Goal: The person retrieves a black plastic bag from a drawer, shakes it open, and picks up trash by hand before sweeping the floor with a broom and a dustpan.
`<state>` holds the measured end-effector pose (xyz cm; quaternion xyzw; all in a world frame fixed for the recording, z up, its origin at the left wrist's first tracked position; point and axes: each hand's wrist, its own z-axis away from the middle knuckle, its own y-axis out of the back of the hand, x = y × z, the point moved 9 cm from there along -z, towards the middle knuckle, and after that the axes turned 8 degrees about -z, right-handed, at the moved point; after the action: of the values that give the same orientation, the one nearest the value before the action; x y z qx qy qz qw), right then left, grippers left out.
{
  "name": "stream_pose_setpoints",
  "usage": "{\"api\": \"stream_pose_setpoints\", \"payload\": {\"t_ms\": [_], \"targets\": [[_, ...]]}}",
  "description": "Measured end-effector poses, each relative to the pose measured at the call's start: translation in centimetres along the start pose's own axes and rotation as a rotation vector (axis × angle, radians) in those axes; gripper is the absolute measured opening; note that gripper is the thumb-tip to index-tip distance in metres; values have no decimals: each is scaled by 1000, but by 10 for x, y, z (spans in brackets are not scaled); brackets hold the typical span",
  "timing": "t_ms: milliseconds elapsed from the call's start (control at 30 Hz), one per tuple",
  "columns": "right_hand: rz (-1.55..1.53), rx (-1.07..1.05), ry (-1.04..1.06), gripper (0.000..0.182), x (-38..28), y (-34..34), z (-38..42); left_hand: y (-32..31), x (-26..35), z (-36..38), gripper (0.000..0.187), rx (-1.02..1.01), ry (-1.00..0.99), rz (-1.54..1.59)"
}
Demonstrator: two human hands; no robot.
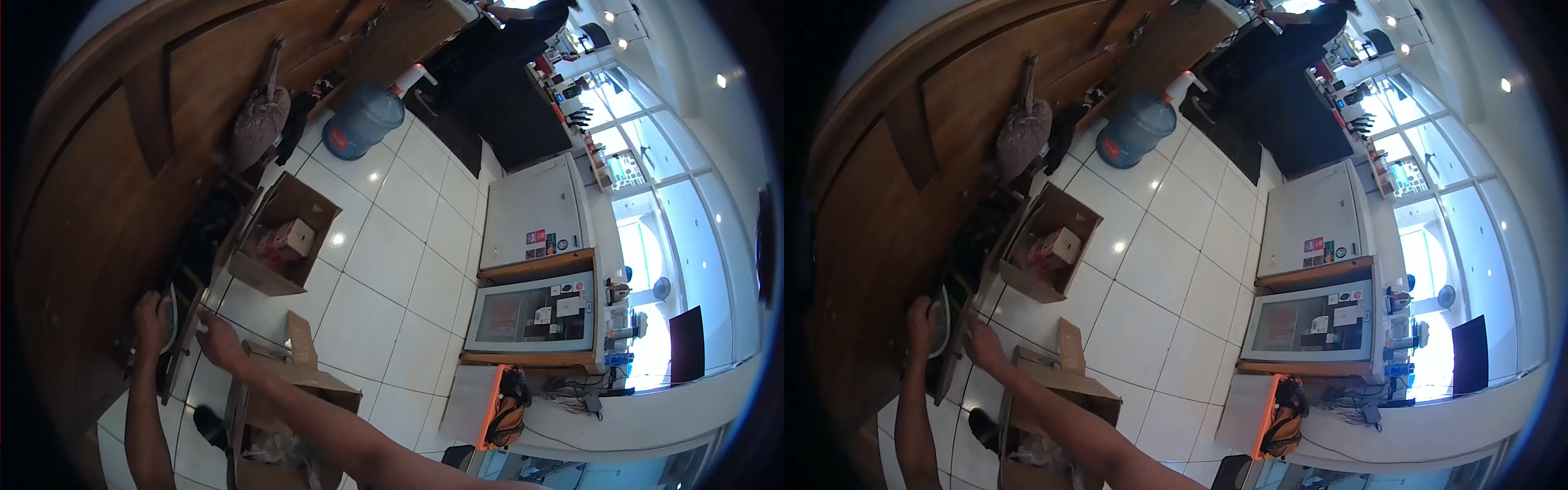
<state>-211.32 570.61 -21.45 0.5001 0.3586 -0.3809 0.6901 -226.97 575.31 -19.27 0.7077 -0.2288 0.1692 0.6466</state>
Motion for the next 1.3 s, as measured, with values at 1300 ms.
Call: {"api": "stream_pose_setpoints", "payload": {"t_ms": [1300], "targets": [[49, 214, 80, 30, 23, -71, -51, 35, 37, 86, 34, 15, 197, -222]]}}
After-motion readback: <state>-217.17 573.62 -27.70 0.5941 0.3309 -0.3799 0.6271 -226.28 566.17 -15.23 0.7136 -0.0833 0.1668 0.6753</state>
